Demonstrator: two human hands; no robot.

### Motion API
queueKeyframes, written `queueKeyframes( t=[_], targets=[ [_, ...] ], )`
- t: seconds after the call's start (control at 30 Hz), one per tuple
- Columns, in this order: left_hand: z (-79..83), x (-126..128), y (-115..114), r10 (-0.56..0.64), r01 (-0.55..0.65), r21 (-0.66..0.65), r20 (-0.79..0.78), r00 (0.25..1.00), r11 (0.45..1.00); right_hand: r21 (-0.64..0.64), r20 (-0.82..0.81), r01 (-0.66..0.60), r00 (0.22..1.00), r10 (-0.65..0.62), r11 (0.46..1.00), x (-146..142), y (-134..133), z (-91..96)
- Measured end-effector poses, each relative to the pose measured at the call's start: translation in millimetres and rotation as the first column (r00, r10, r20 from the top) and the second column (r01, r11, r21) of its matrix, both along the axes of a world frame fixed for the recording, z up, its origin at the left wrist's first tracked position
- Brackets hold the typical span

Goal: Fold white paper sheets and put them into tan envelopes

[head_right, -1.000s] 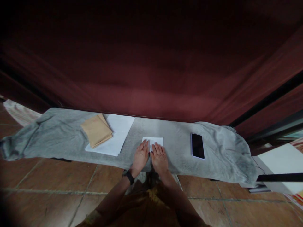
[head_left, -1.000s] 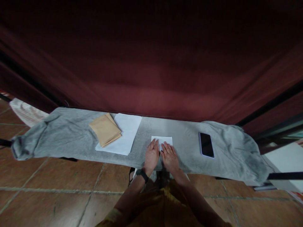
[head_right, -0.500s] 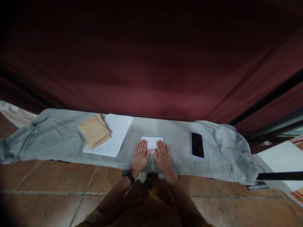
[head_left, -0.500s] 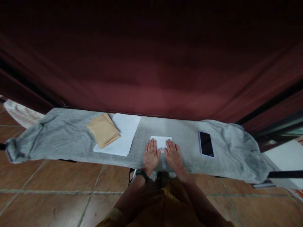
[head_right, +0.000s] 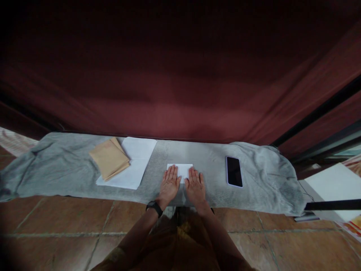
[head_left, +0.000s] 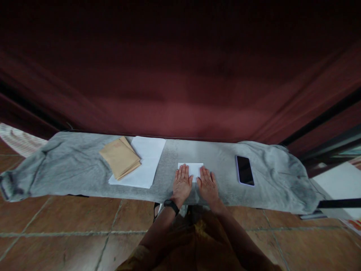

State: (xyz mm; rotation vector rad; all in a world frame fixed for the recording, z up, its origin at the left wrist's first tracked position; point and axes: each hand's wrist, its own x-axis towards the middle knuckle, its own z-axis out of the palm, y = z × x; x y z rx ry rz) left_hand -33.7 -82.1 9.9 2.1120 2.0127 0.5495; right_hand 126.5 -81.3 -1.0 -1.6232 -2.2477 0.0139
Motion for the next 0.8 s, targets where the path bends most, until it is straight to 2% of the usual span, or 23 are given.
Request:
queueKeyframes(
  t=[0.17, 0.27, 0.4, 0.5, 0.63, 0.8],
  targets=[
    [-0.9, -3.9, 2.2, -0.029, 0.029, 0.005, -0.058, 0.998, 1.0, -0.017, -0.033, 0.017, 0.999, -0.017, 1.0, -1.5, 1.8, 3.0],
    [-1.7, -5.6, 2.1, -0.033, 0.033, 0.001, -0.095, 0.995, 0.999, -0.03, -0.057, 0.031, 0.998, -0.033, 0.999, -14.3, 7.8, 9.6],
    [-3.1, -6.9, 2.7, -0.048, 0.044, -0.031, -0.15, 0.988, 0.999, -0.093, -0.08, -0.077, 0.994, 0.07, 0.993, -41.0, 19.4, 15.6],
    [-2.9, -9.1, 2.4, -0.063, 0.057, -0.044, -0.157, 0.986, 0.997, -0.098, -0.072, -0.123, 0.991, 0.117, 0.987, -50.1, 24.1, 12.0],
    [-1.7, -14.6, 1.2, -0.067, 0.065, -0.025, -0.113, 0.991, 0.998, -0.035, -0.042, -0.126, 0.991, 0.125, 0.991, -40.1, 24.4, 3.2],
    [-3.4, -27.2, -1.2, -0.003, 0.005, 0.024, -0.057, 0.998, 1.0, 0.008, 0.002, -0.059, 0.998, 0.059, 0.998, -22.9, 23.1, 0.8]
  ],
)
